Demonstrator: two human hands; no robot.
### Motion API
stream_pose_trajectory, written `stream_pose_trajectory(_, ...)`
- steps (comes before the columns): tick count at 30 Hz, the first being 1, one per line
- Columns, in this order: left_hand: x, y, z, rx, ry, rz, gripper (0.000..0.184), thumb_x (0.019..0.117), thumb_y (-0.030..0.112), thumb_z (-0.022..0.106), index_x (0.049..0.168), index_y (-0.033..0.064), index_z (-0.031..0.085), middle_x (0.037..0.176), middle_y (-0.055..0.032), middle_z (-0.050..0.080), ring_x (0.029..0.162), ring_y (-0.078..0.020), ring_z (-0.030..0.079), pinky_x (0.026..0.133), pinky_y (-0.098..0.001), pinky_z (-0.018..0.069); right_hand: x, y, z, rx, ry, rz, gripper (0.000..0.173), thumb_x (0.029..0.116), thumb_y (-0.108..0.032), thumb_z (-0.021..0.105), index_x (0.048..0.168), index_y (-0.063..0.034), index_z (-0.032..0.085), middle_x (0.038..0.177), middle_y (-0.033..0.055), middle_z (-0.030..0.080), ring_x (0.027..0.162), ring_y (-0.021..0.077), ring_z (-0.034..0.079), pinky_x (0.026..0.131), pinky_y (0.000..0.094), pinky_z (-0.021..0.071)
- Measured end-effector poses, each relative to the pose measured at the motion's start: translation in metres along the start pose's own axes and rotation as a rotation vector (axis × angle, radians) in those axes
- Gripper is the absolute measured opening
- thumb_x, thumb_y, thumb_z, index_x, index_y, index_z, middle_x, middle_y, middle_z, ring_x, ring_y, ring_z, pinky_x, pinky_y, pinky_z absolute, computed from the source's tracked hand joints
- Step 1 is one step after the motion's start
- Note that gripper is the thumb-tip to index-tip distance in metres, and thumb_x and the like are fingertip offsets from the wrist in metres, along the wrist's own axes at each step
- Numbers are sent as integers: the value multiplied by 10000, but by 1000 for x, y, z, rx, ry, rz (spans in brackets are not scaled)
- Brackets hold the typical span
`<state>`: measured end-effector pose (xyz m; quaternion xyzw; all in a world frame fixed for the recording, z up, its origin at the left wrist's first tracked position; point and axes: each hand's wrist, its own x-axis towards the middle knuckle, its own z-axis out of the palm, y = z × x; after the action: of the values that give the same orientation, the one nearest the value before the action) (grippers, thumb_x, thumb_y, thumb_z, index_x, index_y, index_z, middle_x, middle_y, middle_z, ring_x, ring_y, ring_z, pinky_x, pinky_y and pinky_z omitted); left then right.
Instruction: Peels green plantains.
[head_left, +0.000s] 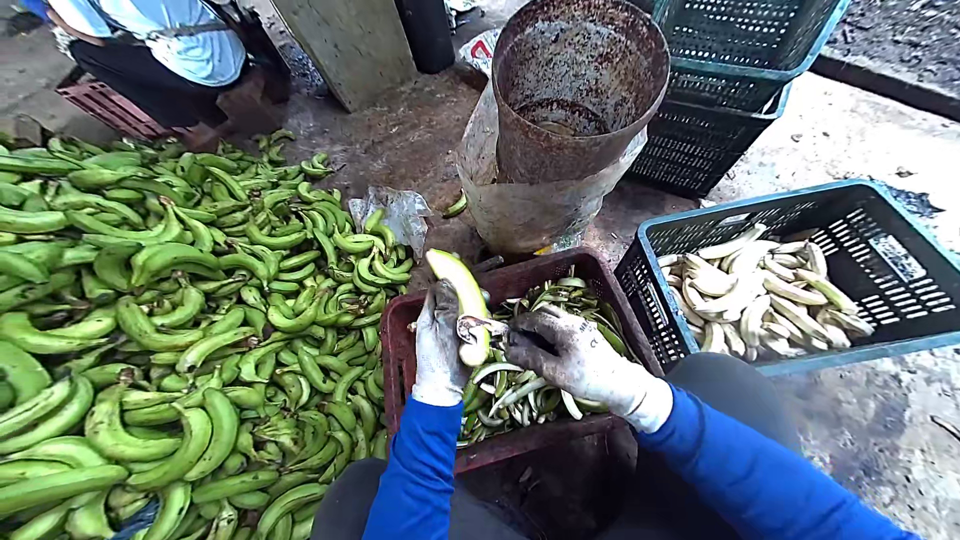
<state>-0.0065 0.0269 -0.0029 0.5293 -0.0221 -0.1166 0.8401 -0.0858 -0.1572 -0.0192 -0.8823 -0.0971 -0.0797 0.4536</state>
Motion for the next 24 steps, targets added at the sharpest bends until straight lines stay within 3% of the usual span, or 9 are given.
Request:
stream_pose_trajectory(3, -10, 7, -2, 5, -281, -224, 380, 1109, 294, 382, 1367, 88, 571, 1065, -170, 679, 821, -218, 678, 690, -363, 604, 20, 14, -18, -57, 221, -40, 328, 952, -438, 716, 1174, -199, 750, 1084, -5, 702, 970, 119, 675, 847, 394, 601)
stream_pose_trajectory(6, -17, 3, -1, 61, -474, -395, 421, 1067, 370, 513, 1339, 55, 580, 1061, -152, 692, 899, -203, 694, 803, -364, 608, 37, 24, -45, -78, 366, 71, 328, 1003, -425, 653, 1224, -196, 730, 1142, 17, 700, 1004, 137, 678, 874, 419, 589)
stream_pose_trajectory(7, -17, 1, 2, 41, -491, -419, 485, 1029, 400, 585, 1355, 42, 559, 1058, -181, 689, 883, -230, 699, 791, -378, 613, 37, 23, -52, -61, 370, 130, 350, 1012, -452, 627, 1242, -203, 717, 1162, 15, 692, 1009, 136, 674, 876, 426, 580)
stream_pose_trajectory(8, -17, -1, 5, 38, -480, -415, 564, 992, 415, 646, 1402, 47, 526, 1063, -201, 685, 867, -252, 703, 774, -388, 618, 35, 21, -56, -46, 365, 172, 371, 1010, -480, 616, 1252, -212, 704, 1162, 5, 690, 1001, 126, 670, 870, 423, 577)
stream_pose_trajectory(10, -14, -4, 8, 24, -344, -324, 490, 1028, 305, 591, 1442, 60, 501, 1123, -226, 684, 923, -297, 708, 803, -428, 617, 28, 16, -52, -6, 349, 197, 395, 979, -500, 657, 1253, -218, 693, 1094, -10, 701, 927, 111, 675, 810, 405, 591)
stream_pose_trajectory(13, -4, -7, 13, -162, -2, -184, 334, 1080, 256, 485, 1367, 99, 551, 1181, -171, 696, 996, -269, 705, 828, -425, 603, 10, 9, -31, 33, 266, 220, 464, 915, -493, 736, 1274, -206, 671, 1052, -9, 707, 883, 117, 680, 783, 423, 604)
stream_pose_trajectory(16, 6, -9, 6, -322, 167, -62, 313, 1096, 299, 448, 1346, 123, 519, 1196, -138, 672, 1043, -257, 687, 850, -438, 597, -4, 2, -5, -33, 162, 168, 454, 927, -538, 698, 1219, -189, 701, 1074, -9, 707, 934, 110, 679, 830, 408, 603)
stream_pose_trajectory(20, 6, -7, 2, -266, 231, -22, 331, 1099, 315, 438, 1349, 110, 508, 1148, -158, 666, 1002, -292, 690, 837, -475, 595, -3, -2, 7, -110, 105, 56, 442, 949, -566, 649, 1171, -193, 732, 1113, 1, 699, 1027, 112, 659, 895, 371, 568)
stream_pose_trajectory(24, -5, 6, 6, 47, 73, -57, 326, 1092, 314, 460, 1311, 102, 576, 1023, -141, 689, 860, -230, 699, 736, -392, 610, 4, 10, -3, -141, 129, -17, 404, 972, -538, 639, 1197, -219, 742, 1091, -18, 703, 1023, 113, 660, 898, 386, 570)
